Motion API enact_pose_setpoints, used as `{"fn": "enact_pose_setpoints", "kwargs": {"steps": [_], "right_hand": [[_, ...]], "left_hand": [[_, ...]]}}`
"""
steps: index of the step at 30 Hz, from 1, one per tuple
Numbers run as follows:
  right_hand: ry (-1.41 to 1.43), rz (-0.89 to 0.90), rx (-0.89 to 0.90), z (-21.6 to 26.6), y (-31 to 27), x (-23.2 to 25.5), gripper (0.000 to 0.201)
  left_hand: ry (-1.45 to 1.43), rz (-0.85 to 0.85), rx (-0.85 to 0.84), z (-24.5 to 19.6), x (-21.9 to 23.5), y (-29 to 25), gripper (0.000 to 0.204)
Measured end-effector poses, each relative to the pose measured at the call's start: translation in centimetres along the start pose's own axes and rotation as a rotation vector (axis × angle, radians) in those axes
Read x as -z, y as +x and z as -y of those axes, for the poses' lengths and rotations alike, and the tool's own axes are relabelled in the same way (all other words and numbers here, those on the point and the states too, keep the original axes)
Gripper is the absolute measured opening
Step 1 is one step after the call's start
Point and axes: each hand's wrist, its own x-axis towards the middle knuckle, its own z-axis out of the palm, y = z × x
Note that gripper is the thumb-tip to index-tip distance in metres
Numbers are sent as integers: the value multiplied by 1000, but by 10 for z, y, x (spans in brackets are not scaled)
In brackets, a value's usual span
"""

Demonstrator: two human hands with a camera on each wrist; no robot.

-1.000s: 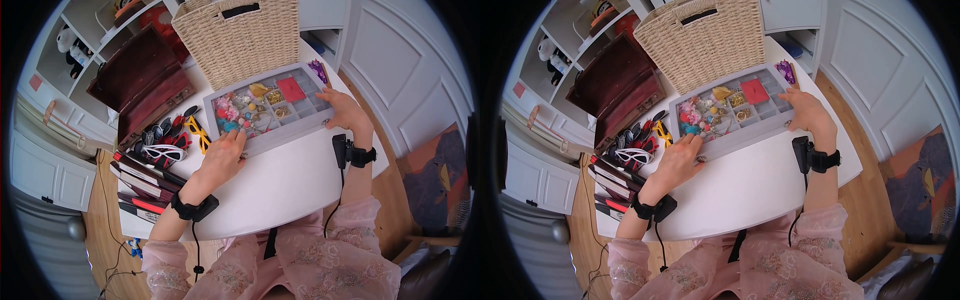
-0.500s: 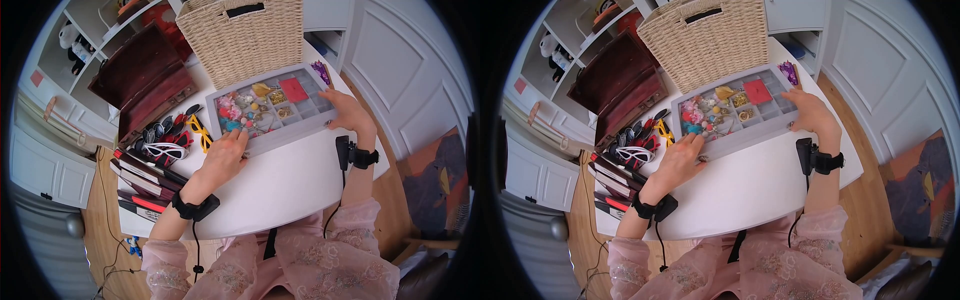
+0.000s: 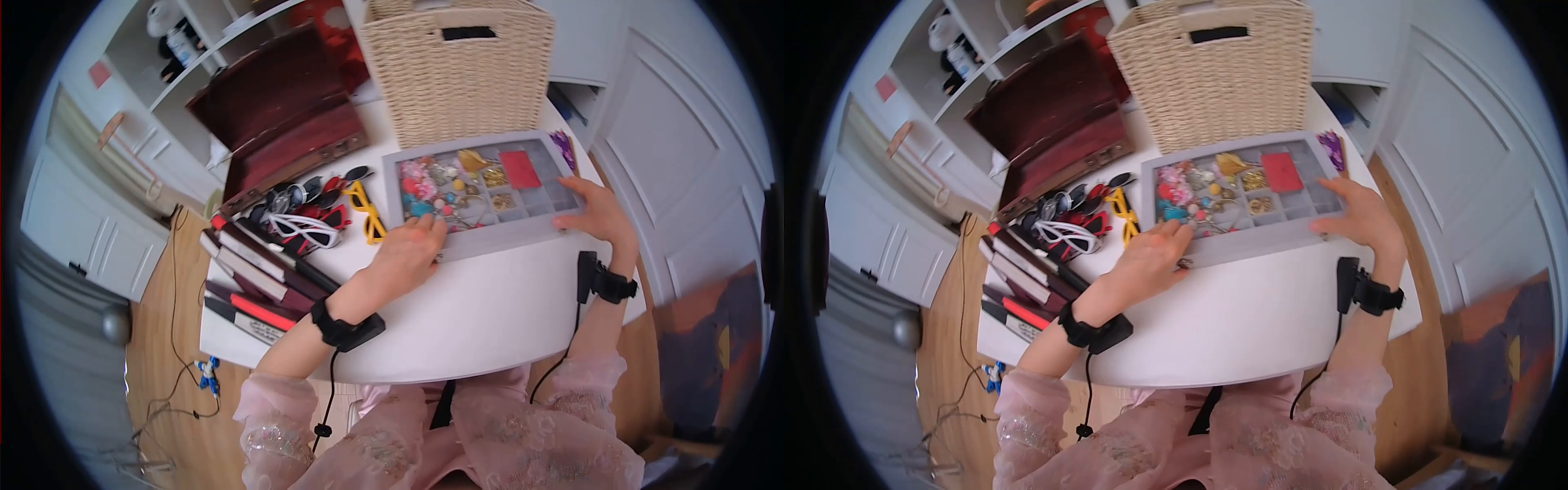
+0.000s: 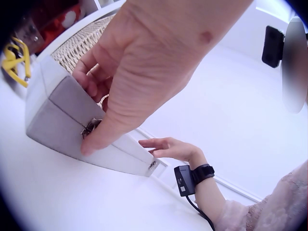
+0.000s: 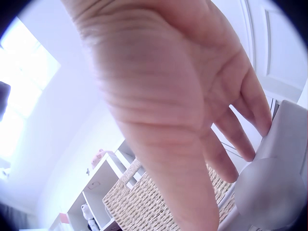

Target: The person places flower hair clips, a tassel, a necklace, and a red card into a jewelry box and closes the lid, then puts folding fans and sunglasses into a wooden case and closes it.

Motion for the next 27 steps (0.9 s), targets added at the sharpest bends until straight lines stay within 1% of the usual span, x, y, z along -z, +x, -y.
{"fn": "enact_pose_setpoints", "kwargs": {"steps": [1,2,3,5,7,10,13,15,17,21,23,25,27], "right_hand": [[4,-21,-16,0,1,0,71],[-19,-24,-18,1,2,0,69],[-19,-19,8,4,2,0,69],[-53,17,-81,7,3,2,71],[-53,-2,-36,5,4,0,70],[-82,-49,-51,7,1,1,67],[-43,-49,-87,9,0,2,65],[-27,-45,-69,5,1,0,64],[-44,-80,-58,3,-1,0,64],[-51,-78,-72,10,-1,0,63],[-51,-61,-110,13,0,2,62],[-37,-58,-103,10,-1,3,61],[-63,-85,-27,-2,3,-2,61]], "left_hand": [[-18,-13,-16,1,-1,-1,44],[-5,-25,7,2,-2,-1,44],[-18,-15,-3,2,-4,-2,44],[-22,-17,-2,4,-6,0,44],[-23,9,-15,5,-7,0,43],[-32,14,5,5,-7,0,45],[-25,11,-3,5,-6,1,47],[-54,25,8,6,-4,1,48],[-62,18,-5,7,-5,1,48],[-86,21,5,8,-4,0,50],[-98,3,-7,8,-2,-1,50],[-119,-11,3,8,-3,1,50],[-148,-107,-67,11,-5,-3,37]]}}
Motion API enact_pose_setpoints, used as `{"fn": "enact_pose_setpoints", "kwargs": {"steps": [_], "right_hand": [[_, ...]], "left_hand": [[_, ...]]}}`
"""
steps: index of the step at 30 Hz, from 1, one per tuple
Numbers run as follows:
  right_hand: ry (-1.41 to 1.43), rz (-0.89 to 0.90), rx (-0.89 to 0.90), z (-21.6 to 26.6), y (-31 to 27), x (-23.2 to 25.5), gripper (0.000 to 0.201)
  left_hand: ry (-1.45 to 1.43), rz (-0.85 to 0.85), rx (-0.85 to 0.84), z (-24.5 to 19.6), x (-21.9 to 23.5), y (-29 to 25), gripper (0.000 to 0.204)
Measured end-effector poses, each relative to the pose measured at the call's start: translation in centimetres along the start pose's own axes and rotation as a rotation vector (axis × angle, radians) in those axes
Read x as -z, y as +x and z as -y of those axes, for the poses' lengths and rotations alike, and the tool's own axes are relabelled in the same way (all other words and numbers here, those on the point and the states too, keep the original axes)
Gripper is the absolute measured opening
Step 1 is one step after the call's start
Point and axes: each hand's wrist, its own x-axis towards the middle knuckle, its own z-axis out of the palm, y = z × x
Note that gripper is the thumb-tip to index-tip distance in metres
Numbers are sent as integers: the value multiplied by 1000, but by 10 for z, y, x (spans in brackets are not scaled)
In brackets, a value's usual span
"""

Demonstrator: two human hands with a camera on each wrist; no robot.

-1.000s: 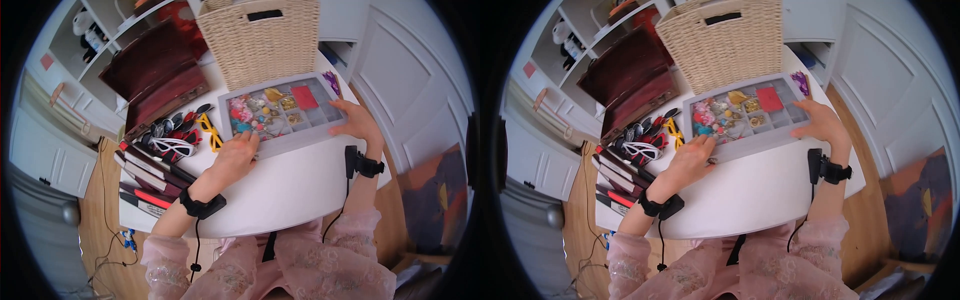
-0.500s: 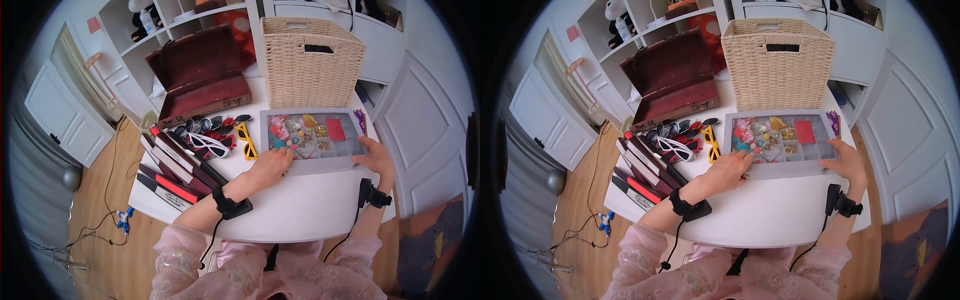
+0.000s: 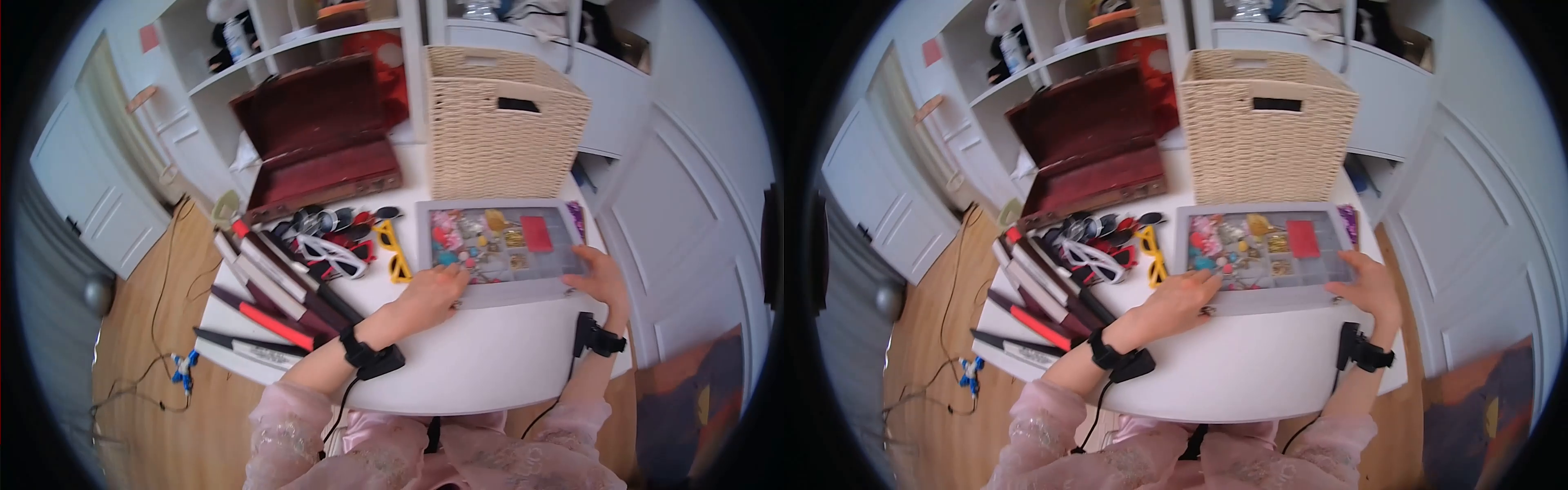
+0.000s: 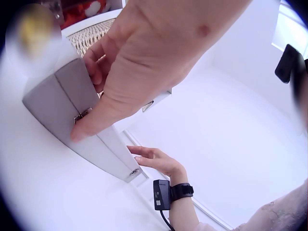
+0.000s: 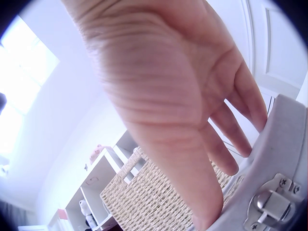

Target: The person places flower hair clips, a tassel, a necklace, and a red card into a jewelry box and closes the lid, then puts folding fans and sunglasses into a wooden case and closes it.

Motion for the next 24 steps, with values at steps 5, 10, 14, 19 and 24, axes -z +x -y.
{"fn": "enact_pose_setpoints", "kwargs": {"steps": [5,10,14,19,24], "right_hand": [[-28,58,-40,3,4,0,61],[-14,63,-57,11,2,4,62],[-19,35,-48,0,3,0,61],[0,57,-60,4,2,2,63],[21,25,-60,0,1,0,63]], "left_hand": [[-10,96,44,2,2,-2,48],[-32,112,-1,1,7,-1,45],[-109,167,24,1,21,-4,39],[-244,190,80,8,62,-17,23],[-212,137,167,31,107,-43,20]]}}
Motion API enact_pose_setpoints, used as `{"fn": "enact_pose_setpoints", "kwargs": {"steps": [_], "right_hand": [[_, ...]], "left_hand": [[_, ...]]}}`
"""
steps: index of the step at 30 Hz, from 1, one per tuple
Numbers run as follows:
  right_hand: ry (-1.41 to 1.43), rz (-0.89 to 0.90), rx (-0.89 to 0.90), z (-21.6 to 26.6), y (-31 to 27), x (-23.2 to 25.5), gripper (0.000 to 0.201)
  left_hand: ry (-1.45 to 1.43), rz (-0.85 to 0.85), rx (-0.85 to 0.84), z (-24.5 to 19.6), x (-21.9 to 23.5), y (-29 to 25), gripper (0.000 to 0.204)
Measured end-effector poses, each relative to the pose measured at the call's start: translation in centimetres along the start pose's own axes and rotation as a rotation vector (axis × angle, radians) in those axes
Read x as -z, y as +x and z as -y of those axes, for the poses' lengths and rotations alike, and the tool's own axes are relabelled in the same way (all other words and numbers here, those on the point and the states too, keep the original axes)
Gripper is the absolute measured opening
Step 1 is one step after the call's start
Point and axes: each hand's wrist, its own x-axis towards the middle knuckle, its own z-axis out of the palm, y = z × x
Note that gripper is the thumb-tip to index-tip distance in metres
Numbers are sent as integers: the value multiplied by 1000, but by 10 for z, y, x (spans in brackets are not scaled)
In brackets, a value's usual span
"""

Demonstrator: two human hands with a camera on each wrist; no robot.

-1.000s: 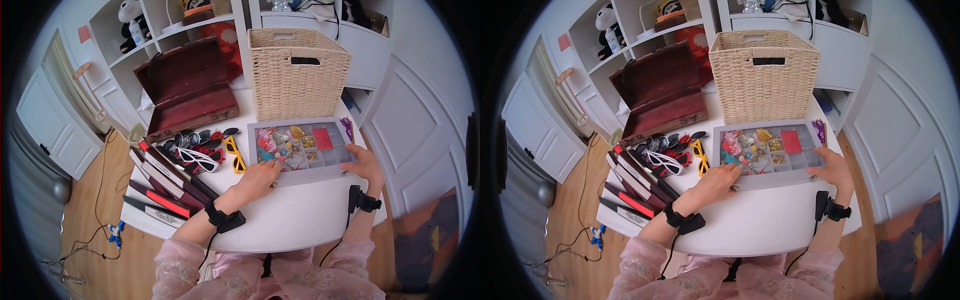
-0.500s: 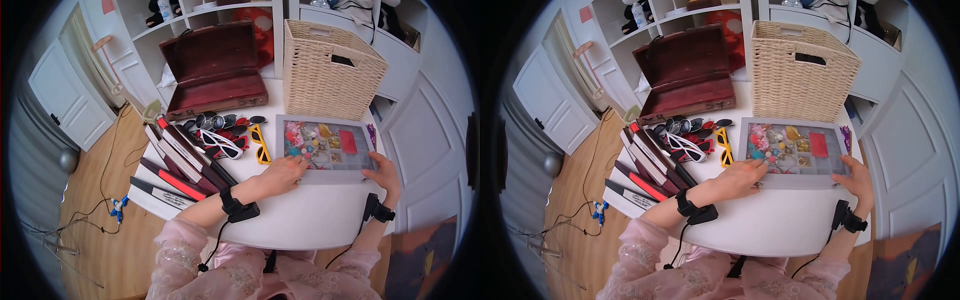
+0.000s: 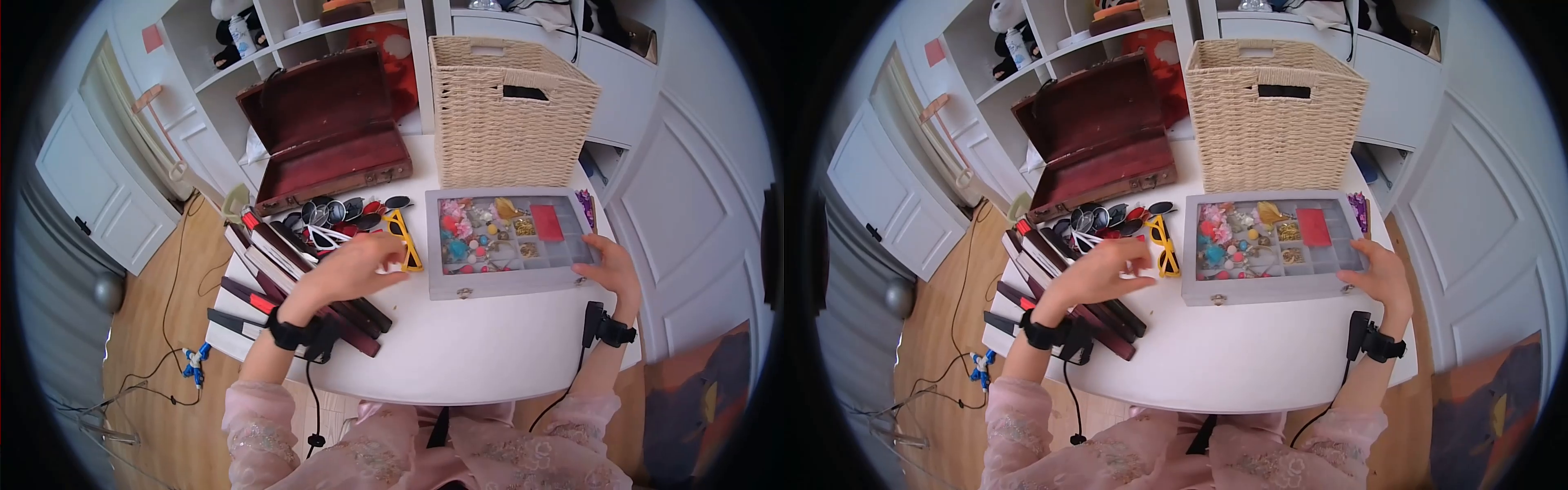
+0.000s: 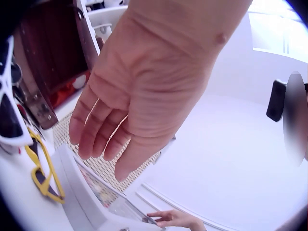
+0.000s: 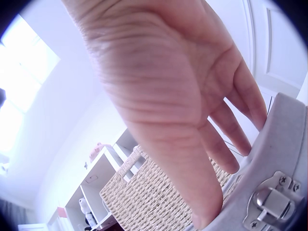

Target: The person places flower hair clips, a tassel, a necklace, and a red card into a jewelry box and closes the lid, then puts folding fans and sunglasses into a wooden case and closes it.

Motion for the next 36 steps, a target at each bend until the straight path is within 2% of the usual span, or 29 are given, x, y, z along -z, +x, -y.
{"fn": "enact_pose_setpoints", "kwargs": {"steps": [4,5,7,11,15,20,22,29,36], "right_hand": [[28,-18,-1,2,-1,1,64],[34,-25,2,4,-1,1,64],[10,-21,-36,9,-4,3,64],[-20,-34,-16,13,-4,4,64],[1,4,-74,24,-7,10,63],[19,19,-90,21,-6,9,63],[-9,-45,-2,16,-6,6,62],[-32,-31,13,7,0,1,61],[-90,-58,63,5,5,-3,58]], "left_hand": [[35,-143,214,26,22,-32,18],[43,-144,210,31,26,-39,18],[49,-182,334,40,32,-49,16],[85,-186,352,59,33,-55,15],[125,-192,337,74,27,-48,14],[107,-206,345,75,22,-37,13],[82,-213,325,77,22,-34,12],[154,-246,258,95,28,-45,11],[150,-294,353,108,46,-52,13]]}}
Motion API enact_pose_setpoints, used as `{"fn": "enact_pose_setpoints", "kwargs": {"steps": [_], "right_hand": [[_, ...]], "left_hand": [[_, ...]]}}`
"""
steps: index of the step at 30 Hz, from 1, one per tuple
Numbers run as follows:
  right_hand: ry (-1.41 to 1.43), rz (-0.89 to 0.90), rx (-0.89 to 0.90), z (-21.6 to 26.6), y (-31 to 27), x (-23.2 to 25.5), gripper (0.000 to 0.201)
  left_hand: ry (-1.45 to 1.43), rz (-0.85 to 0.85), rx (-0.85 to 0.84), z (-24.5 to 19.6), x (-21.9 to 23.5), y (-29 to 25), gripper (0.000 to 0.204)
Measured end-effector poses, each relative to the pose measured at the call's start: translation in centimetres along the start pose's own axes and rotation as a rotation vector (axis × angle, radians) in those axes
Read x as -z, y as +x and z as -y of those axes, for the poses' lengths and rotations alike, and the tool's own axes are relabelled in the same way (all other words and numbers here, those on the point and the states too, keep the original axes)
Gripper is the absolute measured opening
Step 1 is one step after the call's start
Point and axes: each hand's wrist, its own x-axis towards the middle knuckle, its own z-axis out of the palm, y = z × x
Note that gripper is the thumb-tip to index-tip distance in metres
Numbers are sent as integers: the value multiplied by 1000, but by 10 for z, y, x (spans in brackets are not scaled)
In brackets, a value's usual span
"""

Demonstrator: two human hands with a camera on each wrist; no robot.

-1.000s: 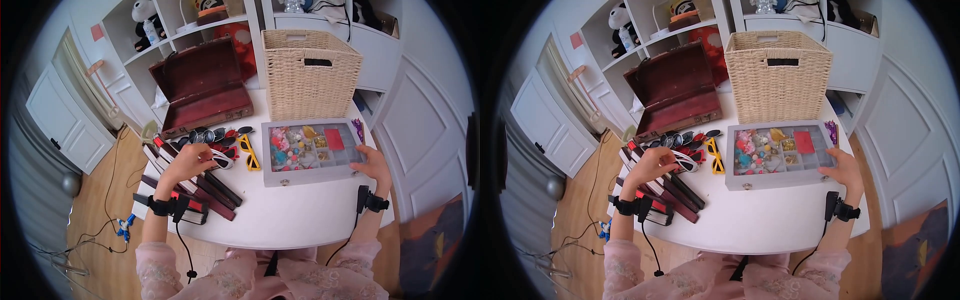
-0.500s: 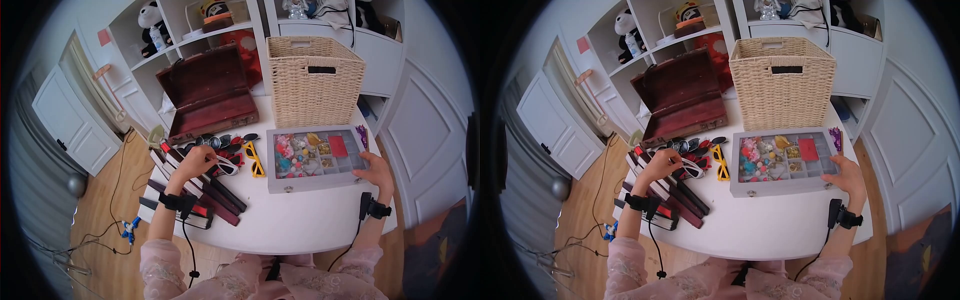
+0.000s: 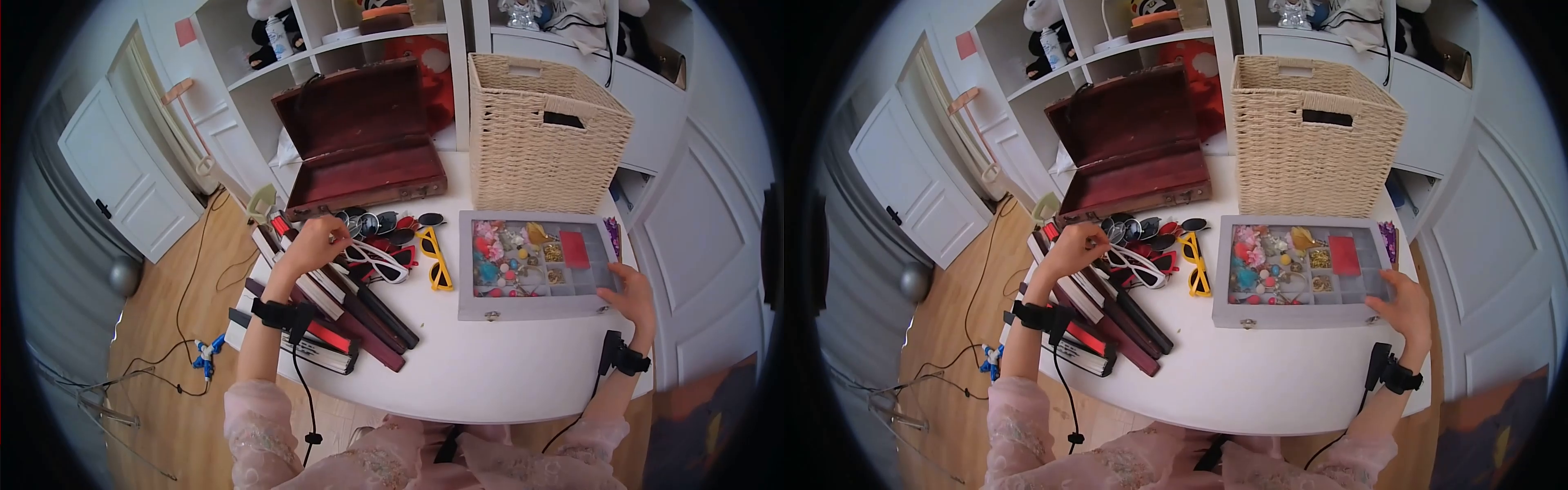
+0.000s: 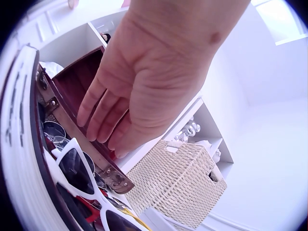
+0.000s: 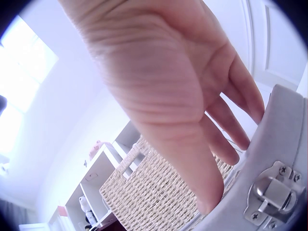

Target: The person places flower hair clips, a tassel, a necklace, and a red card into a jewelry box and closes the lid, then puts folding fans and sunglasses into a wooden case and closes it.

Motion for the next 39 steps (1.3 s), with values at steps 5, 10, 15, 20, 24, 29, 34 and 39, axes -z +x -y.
{"fn": "enact_pose_setpoints", "kwargs": {"steps": [5,10,15,20,24,29,34,39], "right_hand": [[-31,-27,-5,9,-3,3,53],[-42,-61,46,6,-3,0,50],[-60,-54,-4,17,-2,2,48],[-51,-32,-62,22,-3,5,48],[-105,-58,15,16,-3,2,47],[-104,-48,3,9,-1,-3,48],[-163,-98,-10,15,0,-4,46],[-185,-82,-25,28,-1,2,44]], "left_hand": [[-14,-14,-51,11,-3,15,12],[-19,10,4,5,1,23,14],[-39,25,-25,9,1,27,14],[-83,55,-46,-9,-2,34,13],[-92,90,-94,-10,-3,47,12],[-97,136,12,-3,-6,51,12],[-109,136,-51,4,4,38,12],[-85,182,-96,18,16,22,14]]}}
